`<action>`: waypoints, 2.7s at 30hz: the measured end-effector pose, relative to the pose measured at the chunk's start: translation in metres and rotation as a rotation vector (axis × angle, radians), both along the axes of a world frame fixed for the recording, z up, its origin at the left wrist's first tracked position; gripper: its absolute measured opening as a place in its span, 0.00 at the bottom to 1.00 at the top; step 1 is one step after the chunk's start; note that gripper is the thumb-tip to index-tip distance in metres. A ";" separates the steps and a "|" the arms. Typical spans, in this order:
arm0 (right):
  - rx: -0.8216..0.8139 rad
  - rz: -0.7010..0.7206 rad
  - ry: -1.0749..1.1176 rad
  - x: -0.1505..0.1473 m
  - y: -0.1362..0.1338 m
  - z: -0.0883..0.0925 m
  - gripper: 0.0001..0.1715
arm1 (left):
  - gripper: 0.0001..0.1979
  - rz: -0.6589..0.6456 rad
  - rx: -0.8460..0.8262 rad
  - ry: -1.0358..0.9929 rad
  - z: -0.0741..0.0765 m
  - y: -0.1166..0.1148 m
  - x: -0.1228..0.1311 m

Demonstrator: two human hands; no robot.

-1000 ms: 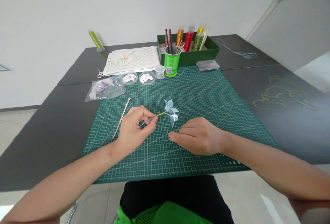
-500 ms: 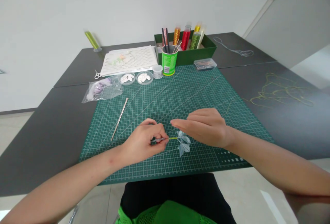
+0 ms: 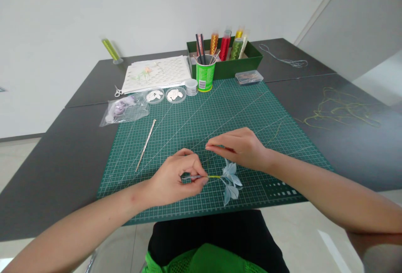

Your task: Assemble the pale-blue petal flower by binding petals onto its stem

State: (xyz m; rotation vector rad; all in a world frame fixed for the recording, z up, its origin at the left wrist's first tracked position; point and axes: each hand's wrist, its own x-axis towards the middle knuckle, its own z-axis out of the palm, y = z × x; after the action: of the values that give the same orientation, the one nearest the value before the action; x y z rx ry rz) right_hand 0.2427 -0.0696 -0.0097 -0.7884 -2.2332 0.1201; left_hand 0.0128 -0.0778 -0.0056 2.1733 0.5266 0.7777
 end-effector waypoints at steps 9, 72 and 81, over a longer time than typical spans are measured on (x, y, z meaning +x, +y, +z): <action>-0.170 0.105 -0.165 -0.005 -0.004 -0.018 0.14 | 0.07 0.271 0.078 -0.161 0.002 0.005 -0.009; -0.047 0.145 -0.004 -0.020 -0.016 -0.007 0.11 | 0.06 0.546 0.170 -0.052 0.006 0.014 -0.011; 0.365 0.075 -0.093 -0.013 -0.023 0.004 0.05 | 0.05 0.548 0.250 0.061 0.002 0.018 -0.009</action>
State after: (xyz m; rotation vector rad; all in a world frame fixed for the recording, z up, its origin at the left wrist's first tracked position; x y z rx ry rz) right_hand 0.2293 -0.0929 -0.0058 -0.5201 -2.2800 -0.2864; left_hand 0.0036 -0.0600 -0.0031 2.3088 1.1377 1.1159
